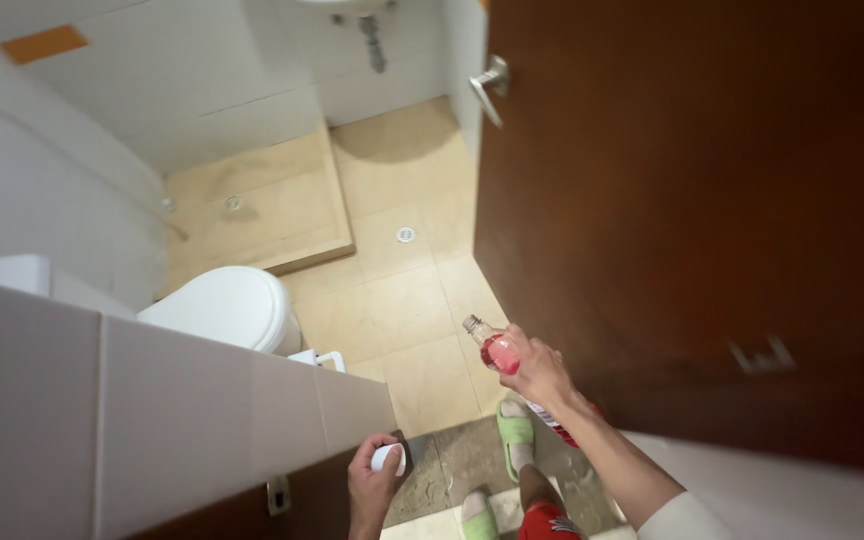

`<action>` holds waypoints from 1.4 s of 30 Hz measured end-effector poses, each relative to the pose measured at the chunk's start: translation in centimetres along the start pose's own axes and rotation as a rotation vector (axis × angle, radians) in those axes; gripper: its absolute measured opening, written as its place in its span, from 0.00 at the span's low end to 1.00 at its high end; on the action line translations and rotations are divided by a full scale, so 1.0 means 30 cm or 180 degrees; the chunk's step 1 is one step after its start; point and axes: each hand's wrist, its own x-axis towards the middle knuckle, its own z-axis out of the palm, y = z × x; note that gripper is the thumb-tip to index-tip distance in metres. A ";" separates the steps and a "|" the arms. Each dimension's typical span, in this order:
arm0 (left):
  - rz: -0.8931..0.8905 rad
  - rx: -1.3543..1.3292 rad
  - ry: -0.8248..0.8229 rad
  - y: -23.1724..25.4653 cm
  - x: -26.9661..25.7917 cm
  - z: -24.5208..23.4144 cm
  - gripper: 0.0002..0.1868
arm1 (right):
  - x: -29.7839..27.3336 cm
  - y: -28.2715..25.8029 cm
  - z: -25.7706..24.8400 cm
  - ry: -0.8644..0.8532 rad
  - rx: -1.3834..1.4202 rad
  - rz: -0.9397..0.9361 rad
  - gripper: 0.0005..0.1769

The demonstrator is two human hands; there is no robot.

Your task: Applying cleaning liquids and mopping the floor in various rooms of a house.

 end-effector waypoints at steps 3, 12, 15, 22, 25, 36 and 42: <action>-0.0060 0.0066 0.0333 -0.051 0.107 0.000 0.07 | 0.184 -0.047 -0.007 -0.0282 -0.0214 -0.0243 0.56; -0.0121 -0.0149 0.1075 0.031 0.303 0.117 0.08 | 0.573 -0.267 -0.106 -0.1028 -0.0861 -0.0607 0.54; -0.0149 -0.0092 0.1102 0.143 0.328 0.137 0.08 | 0.667 -0.316 -0.112 -0.1149 -0.0921 -0.0689 0.55; 0.0025 -0.0423 0.1149 0.172 0.477 0.097 0.08 | 0.902 -0.413 -0.103 -0.1225 -0.1071 -0.0677 0.56; -0.0178 -0.0778 0.1083 0.170 0.583 0.066 0.09 | 0.974 -0.450 -0.108 -0.1086 -0.1068 -0.0568 0.54; 0.0106 -0.0581 0.0675 0.461 0.956 0.078 0.06 | 1.238 -0.462 -0.079 -0.1101 -0.1289 -0.0210 0.50; 0.0036 -0.0746 0.0684 0.498 1.079 0.009 0.07 | 1.450 -0.468 -0.072 -0.0913 -0.1091 0.0002 0.56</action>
